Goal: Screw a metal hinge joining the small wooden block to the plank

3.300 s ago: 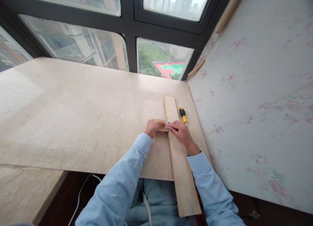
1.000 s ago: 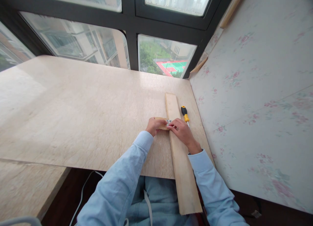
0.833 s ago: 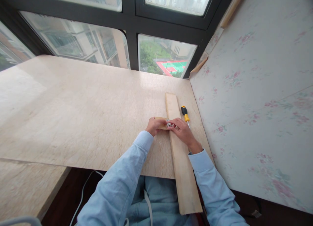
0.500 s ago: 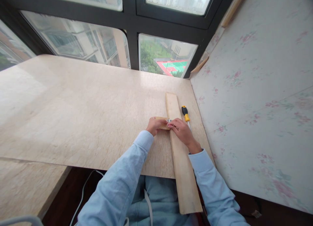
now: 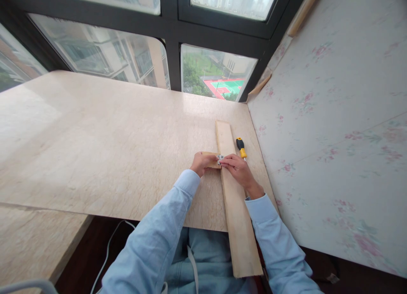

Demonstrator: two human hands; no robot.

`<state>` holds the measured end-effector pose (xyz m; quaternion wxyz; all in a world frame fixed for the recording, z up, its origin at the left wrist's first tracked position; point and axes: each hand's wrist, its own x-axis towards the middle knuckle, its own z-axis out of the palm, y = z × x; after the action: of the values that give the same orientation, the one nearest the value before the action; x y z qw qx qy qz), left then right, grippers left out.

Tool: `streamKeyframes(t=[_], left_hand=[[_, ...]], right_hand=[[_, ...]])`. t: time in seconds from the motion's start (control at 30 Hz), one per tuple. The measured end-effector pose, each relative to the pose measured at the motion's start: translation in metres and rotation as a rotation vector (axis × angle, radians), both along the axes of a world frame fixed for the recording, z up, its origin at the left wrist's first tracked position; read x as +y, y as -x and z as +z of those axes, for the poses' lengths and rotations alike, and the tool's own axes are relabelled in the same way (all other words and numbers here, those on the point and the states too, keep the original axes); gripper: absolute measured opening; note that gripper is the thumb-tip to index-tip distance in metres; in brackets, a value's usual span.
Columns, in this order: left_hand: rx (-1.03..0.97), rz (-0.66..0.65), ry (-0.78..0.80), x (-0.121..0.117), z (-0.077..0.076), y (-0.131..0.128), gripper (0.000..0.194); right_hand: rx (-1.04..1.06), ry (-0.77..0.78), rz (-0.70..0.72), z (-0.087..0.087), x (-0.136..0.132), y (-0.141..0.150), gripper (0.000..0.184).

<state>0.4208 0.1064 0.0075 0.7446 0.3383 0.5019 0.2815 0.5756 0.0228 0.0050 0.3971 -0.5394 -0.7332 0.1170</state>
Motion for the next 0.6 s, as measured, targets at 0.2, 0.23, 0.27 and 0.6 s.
streamKeyframes(t=[0.2,0.23,0.27,0.6], left_hand=[[0.009,-0.002,-0.004,-0.002,0.005,0.0,0.024],[0.012,-0.003,-0.002,-0.002,0.005,0.0,0.024],[0.017,-0.002,-0.001,-0.002,0.006,0.0,0.025],[0.017,0.004,-0.01,0.0,-0.001,-0.001,0.025]], right_hand=[[-0.167,-0.012,-0.063,-0.002,0.003,0.007,0.018],[-0.188,-0.016,-0.071,-0.001,0.004,0.009,0.018],[-0.204,-0.017,-0.077,0.0,0.003,0.01,0.018],[-0.184,0.022,-0.1,0.002,0.0,0.01,0.009]])
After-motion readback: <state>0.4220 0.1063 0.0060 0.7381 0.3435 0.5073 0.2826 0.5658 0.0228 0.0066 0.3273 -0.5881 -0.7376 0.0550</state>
